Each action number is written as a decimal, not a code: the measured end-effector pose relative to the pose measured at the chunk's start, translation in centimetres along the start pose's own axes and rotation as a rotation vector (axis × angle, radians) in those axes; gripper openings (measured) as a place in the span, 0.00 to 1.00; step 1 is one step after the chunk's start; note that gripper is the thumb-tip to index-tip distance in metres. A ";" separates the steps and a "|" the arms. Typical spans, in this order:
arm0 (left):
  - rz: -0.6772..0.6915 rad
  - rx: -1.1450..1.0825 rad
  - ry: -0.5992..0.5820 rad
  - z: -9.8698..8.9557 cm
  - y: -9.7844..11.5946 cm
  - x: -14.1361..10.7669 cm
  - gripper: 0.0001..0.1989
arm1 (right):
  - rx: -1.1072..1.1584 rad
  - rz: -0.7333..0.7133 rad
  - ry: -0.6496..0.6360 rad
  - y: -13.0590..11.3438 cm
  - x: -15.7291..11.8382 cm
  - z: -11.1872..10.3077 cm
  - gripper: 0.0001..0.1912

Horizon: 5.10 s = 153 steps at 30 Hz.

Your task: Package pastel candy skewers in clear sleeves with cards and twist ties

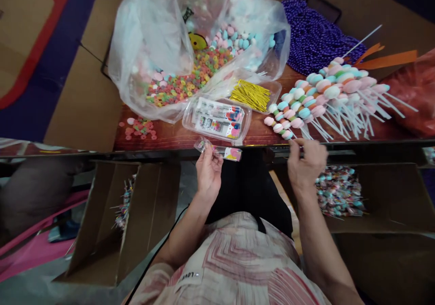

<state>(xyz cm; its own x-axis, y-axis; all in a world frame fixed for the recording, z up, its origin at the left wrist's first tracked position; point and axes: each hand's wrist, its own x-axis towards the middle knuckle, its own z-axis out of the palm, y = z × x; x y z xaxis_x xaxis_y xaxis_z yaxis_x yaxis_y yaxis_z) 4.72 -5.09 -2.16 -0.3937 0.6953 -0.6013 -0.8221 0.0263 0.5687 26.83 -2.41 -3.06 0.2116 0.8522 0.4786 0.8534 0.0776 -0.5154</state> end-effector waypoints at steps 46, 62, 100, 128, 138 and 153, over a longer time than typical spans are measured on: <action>0.233 0.095 0.015 -1.3 0.7 1.8 0.18 | 0.466 -0.288 -0.288 -3.5 -3.4 -1.3 0.06; 0.470 0.301 -0.078 -2.9 -0.5 2.1 0.16 | 0.576 -0.028 -0.553 -4.7 -5.2 -0.2 0.10; 0.079 0.334 -0.340 -3.3 -1.3 0.4 0.22 | 0.629 0.392 -0.731 -7.3 -6.9 1.5 0.14; 0.001 0.366 -0.408 -3.5 -0.5 -0.8 0.23 | 0.809 0.360 -0.909 -8.2 -7.9 1.2 0.15; 0.106 0.393 -0.427 -3.3 0.5 -1.2 0.14 | 0.946 0.329 -0.899 -10.8 -6.8 2.8 0.14; 0.098 0.181 -0.486 -2.9 4.4 -1.0 0.12 | 0.194 -0.177 -0.539 -10.9 7.2 5.2 0.13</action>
<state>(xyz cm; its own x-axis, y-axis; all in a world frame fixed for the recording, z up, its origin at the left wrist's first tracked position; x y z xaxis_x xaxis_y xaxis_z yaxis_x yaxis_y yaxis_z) 0.31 -7.72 -0.71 -0.1934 0.9525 -0.2352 -0.6899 0.0385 0.7229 16.60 5.60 2.29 -0.2408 0.9560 0.1674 0.7402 0.2925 -0.6055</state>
